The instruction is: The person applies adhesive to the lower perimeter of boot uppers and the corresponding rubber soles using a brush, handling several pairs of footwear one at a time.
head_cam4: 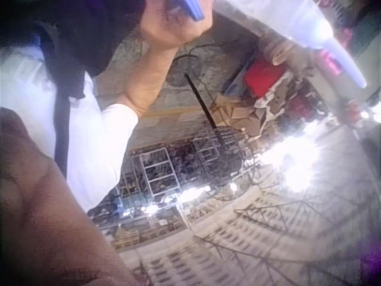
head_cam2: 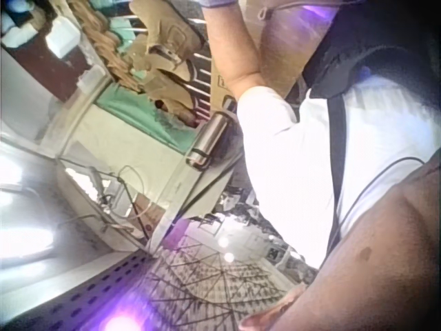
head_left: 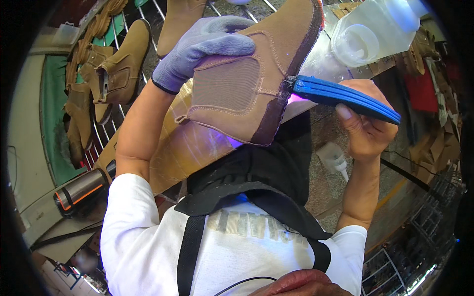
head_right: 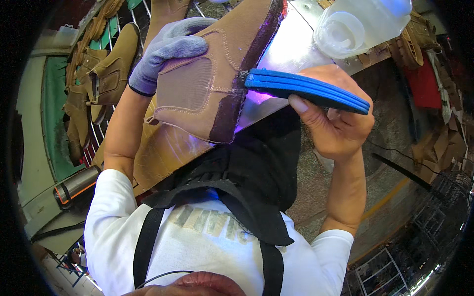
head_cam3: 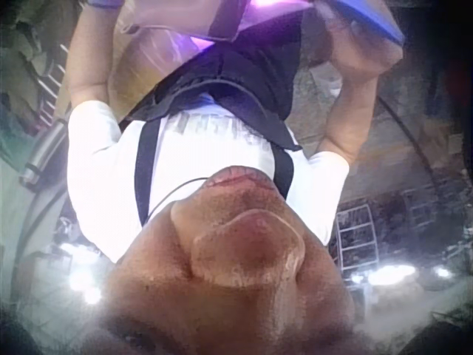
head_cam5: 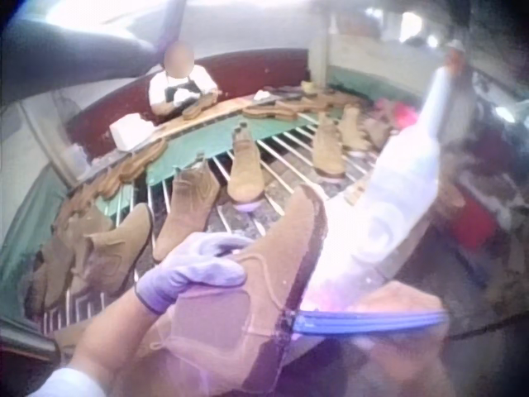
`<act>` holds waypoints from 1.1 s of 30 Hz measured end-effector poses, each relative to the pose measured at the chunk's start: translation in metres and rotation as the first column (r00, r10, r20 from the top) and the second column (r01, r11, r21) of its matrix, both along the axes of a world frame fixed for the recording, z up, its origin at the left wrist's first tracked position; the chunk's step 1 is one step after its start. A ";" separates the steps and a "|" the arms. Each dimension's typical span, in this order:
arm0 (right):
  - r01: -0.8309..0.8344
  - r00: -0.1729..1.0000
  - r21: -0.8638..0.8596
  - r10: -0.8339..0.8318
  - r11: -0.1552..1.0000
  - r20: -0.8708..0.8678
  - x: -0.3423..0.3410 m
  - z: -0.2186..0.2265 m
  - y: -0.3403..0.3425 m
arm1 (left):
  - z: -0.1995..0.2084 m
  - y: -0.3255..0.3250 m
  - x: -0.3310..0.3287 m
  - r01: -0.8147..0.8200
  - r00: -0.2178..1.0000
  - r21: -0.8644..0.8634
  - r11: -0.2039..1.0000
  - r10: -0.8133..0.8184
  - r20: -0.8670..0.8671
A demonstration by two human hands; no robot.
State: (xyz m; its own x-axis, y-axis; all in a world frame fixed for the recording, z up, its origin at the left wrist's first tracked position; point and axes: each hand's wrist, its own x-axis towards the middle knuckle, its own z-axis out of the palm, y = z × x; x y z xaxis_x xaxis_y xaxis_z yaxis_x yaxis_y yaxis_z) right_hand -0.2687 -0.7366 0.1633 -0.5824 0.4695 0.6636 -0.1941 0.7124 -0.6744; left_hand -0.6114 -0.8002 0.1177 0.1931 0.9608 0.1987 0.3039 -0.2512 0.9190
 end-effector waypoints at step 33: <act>-0.074 0.995 -0.008 0.075 0.997 0.073 -0.004 0.016 -0.025 | 0.062 -0.024 0.019 -0.262 0.960 -0.283 0.923 0.279 0.020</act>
